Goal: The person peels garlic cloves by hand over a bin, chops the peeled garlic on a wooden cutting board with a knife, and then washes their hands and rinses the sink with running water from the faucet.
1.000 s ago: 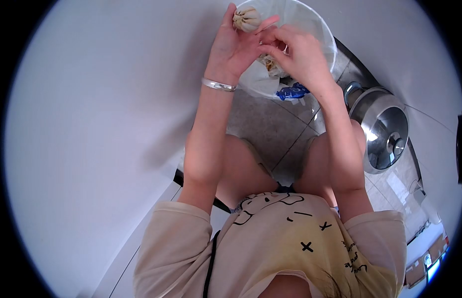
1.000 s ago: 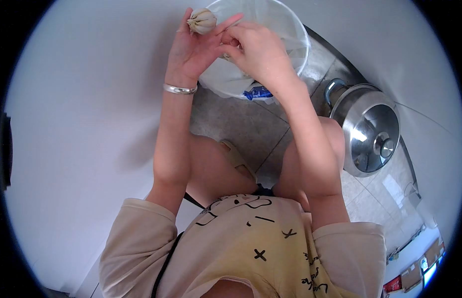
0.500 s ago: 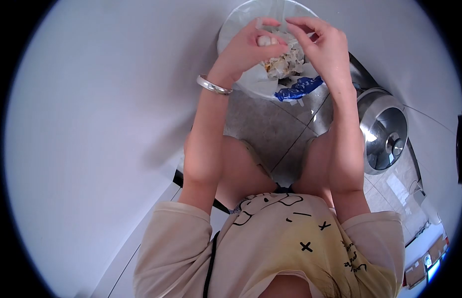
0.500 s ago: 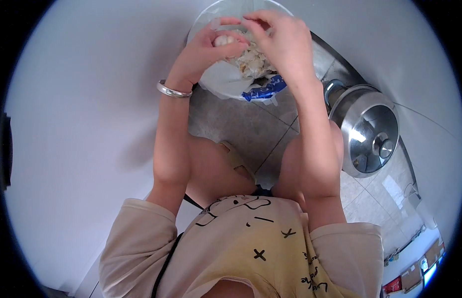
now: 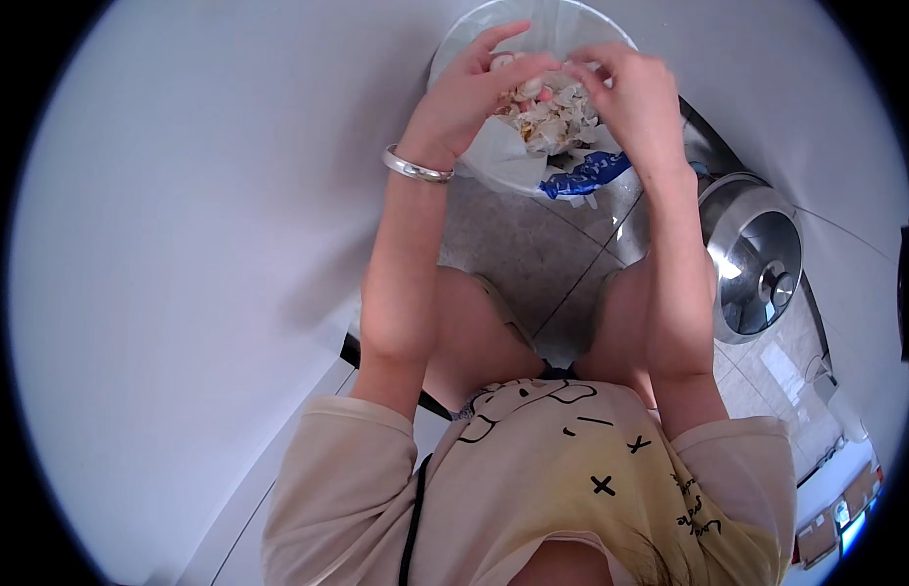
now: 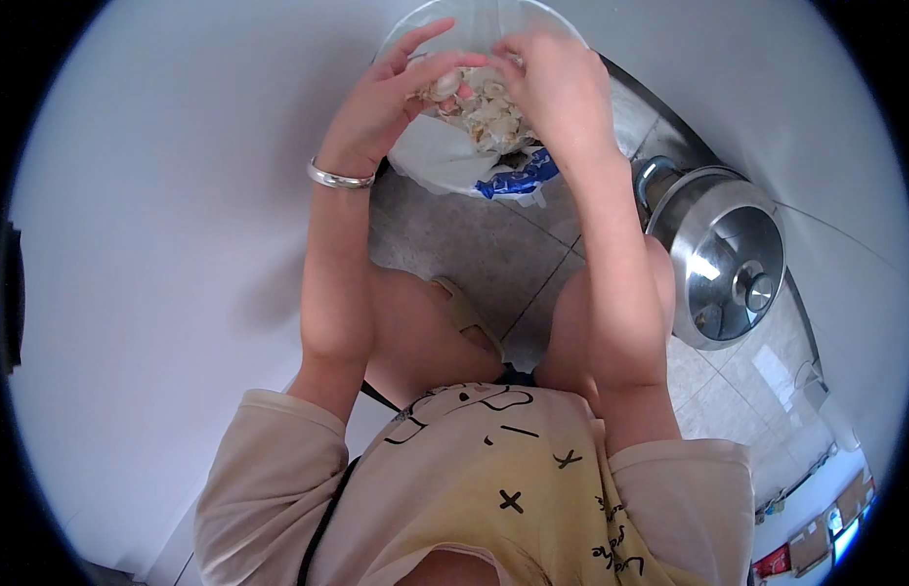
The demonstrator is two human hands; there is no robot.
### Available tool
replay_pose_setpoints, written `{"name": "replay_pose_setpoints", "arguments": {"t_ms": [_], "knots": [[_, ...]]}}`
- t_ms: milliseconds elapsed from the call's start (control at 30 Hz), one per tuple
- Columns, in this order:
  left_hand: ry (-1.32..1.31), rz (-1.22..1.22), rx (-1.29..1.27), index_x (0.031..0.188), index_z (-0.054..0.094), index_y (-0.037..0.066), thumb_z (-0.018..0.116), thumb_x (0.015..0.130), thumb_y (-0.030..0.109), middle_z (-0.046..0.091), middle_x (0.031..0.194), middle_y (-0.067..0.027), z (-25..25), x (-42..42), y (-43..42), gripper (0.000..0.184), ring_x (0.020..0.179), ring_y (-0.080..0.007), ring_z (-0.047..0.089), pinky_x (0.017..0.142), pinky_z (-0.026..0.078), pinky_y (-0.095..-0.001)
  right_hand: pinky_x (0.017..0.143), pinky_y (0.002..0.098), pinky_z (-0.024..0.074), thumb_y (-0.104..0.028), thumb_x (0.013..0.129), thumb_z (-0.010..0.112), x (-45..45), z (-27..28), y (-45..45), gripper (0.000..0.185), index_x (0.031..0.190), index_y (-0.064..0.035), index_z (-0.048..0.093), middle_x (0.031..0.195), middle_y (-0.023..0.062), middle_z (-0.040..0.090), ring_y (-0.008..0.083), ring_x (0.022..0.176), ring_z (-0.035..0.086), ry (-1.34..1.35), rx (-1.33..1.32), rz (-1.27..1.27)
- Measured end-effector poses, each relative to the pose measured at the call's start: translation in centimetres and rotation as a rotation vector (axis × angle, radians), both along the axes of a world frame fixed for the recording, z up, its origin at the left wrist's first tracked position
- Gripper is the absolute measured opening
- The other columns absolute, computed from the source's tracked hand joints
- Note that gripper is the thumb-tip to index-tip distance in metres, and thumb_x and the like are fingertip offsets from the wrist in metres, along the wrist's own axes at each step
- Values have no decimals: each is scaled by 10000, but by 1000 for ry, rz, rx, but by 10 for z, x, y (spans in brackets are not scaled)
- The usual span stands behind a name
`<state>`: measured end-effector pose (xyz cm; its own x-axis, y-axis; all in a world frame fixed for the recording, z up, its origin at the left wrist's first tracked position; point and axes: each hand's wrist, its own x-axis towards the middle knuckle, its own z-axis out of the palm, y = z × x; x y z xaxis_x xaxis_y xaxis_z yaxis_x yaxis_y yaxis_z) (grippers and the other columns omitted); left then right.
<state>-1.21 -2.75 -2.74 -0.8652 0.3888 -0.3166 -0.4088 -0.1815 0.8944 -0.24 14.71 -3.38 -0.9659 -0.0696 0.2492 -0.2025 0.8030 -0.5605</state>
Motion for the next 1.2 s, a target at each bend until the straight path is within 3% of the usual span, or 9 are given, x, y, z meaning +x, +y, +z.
{"name": "replay_pose_setpoints", "arguments": {"t_ms": [200,300,400,667,767,900,1000,1100,1200], "knots": [[-130,35,333,1148,509,-41,446,926,204,610,1012,-138,-10,-15,-10,337,891,-174,588,771,469,-311,672,369,486,-218,784,618,0,13,-6,186,910,-94,674,791,132,636,304,724,609,6,-114,-12],[-84,62,280,1115,525,-36,458,921,176,608,996,-126,-7,-12,-10,295,897,-171,582,783,467,-311,528,235,430,-166,759,685,2,26,-13,193,944,-109,681,727,25,612,127,625,567,98,-306,60],[-70,138,154,1097,539,-14,495,908,166,608,983,-100,-2,-6,-4,265,900,-158,579,790,463,-300,508,207,402,-140,749,695,4,35,-21,261,1006,-116,661,761,5,581,88,652,544,149,-404,221],[-10,105,134,967,613,46,624,851,249,595,876,21,3,-6,-1,235,761,-66,501,663,396,-215,587,238,447,-148,768,679,3,30,-21,293,1050,-91,622,887,40,606,132,741,576,74,-400,217],[101,93,3,1111,553,43,587,879,207,607,985,-29,1,-6,-7,286,879,-104,556,816,431,-247,659,258,472,-125,788,655,1,24,-19,303,1080,-68,602,891,57,611,151,766,589,76,-470,237],[150,124,-39,1100,552,54,617,859,187,610,990,-32,0,-5,-10,282,912,-115,563,817,449,-260,729,280,485,-92,806,622,2,22,-19,308,1108,-43,586,889,70,609,156,800,598,48,-575,268],[169,128,43,1092,551,47,632,847,170,609,989,-36,0,-5,-9,286,915,-118,569,806,471,-268,730,282,486,-67,799,610,-1,14,-13,333,1130,-43,577,890,73,608,163,808,603,97,-429,348],[205,143,13,1087,552,33,636,844,169,609,997,-46,0,-2,-6,291,905,-120,578,792,487,-265,739,374,470,-177,811,565,3,16,-15,297,1082,-55,576,916,133,597,295,840,582,58,-457,325],[247,162,-19,1075,561,23,636,844,170,609,1010,-58,-4,-1,-3,284,893,-122,583,781,491,-255,768,386,457,-172,811,562,4,11,-19,322,1110,-55,549,924,144,587,315,863,569,110,-273,258]]}}
